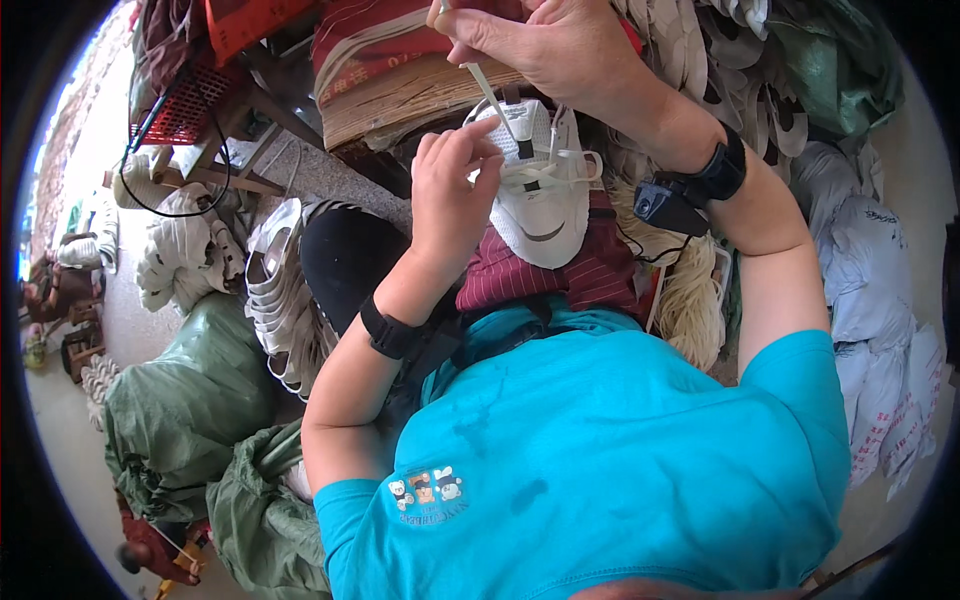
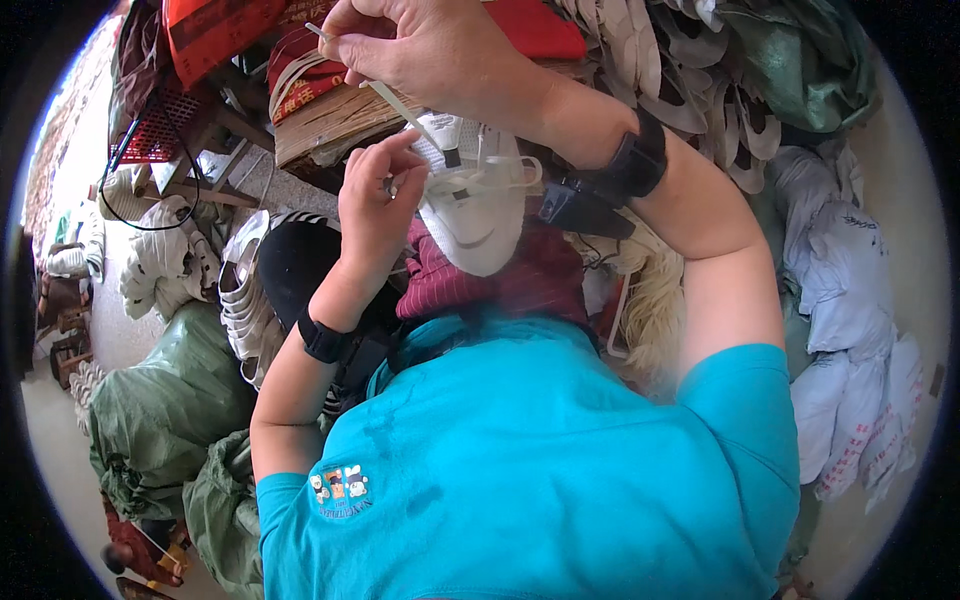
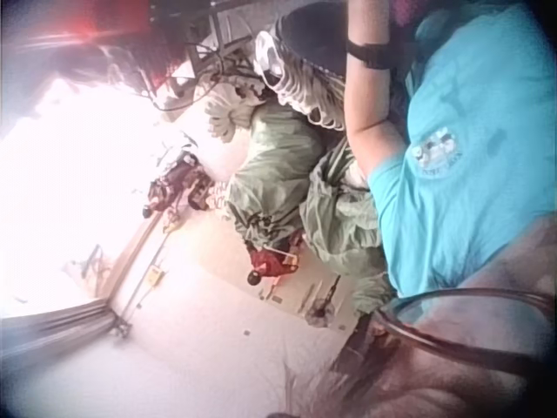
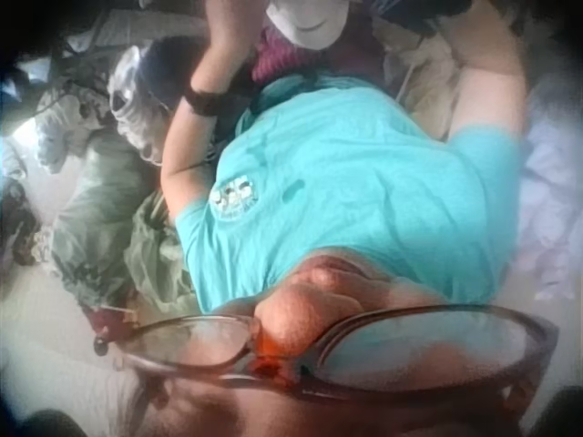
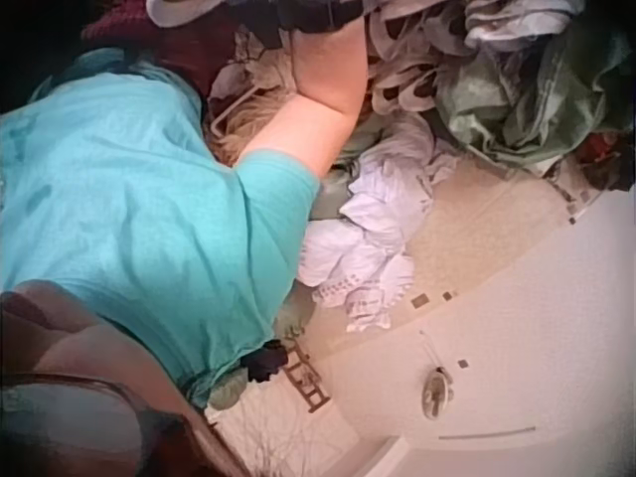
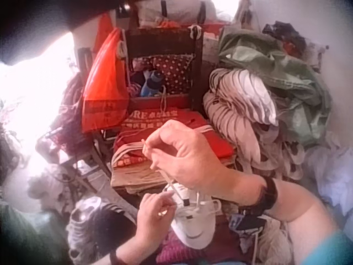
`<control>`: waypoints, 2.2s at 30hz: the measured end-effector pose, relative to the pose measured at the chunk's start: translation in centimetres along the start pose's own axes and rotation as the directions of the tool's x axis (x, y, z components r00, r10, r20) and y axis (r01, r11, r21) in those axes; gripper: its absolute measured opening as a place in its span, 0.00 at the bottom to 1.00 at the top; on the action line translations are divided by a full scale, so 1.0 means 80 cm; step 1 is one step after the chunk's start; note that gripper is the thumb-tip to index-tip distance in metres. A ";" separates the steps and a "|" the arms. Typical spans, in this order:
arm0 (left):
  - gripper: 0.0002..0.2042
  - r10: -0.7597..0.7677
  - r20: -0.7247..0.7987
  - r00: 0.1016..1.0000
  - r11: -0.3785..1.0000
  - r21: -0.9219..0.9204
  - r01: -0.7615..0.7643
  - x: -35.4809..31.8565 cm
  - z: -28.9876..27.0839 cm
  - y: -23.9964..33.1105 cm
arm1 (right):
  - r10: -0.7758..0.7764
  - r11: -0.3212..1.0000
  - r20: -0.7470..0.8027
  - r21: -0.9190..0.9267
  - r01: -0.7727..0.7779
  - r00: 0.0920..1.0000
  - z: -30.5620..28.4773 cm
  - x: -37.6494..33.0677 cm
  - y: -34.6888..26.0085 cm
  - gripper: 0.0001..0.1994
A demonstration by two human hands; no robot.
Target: The person laces a white sneaker by threading a white lace through the eyelets. They pull the lace through each eyelet, adjust the tension, and tie the laces into a knot.
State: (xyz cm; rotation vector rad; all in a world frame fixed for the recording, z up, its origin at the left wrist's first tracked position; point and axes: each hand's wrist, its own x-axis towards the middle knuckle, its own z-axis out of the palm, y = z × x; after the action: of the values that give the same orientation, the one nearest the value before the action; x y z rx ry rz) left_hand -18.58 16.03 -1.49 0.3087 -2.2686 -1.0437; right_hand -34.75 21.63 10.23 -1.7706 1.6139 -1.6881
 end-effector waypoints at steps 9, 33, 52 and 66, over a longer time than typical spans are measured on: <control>0.25 -0.004 0.009 1.000 0.991 0.135 0.003 0.010 0.005 0.006 | 0.127 0.982 -0.052 0.144 -0.118 0.991 -0.005 -0.003 -0.012 0.03; 0.09 0.008 0.001 1.000 0.937 0.350 -0.007 0.010 0.010 0.001 | 0.140 0.445 0.202 -0.887 0.120 0.969 -0.003 -0.158 0.020 0.12; 0.05 0.079 0.059 0.995 0.873 0.479 -0.098 0.007 0.013 0.018 | 0.193 0.563 0.178 -0.826 0.040 0.965 0.000 -0.160 0.028 0.17; 0.06 0.083 -0.172 0.982 0.996 0.056 -0.074 -0.001 0.001 -0.025 | -0.051 0.650 0.078 -0.754 0.092 0.996 -0.036 -0.148 0.034 0.06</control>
State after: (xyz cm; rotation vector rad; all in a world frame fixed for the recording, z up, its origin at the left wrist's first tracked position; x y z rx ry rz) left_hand -18.67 14.77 -3.05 0.3158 -2.1344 -0.8863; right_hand -35.50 31.31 2.33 -2.1989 2.4955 -0.9899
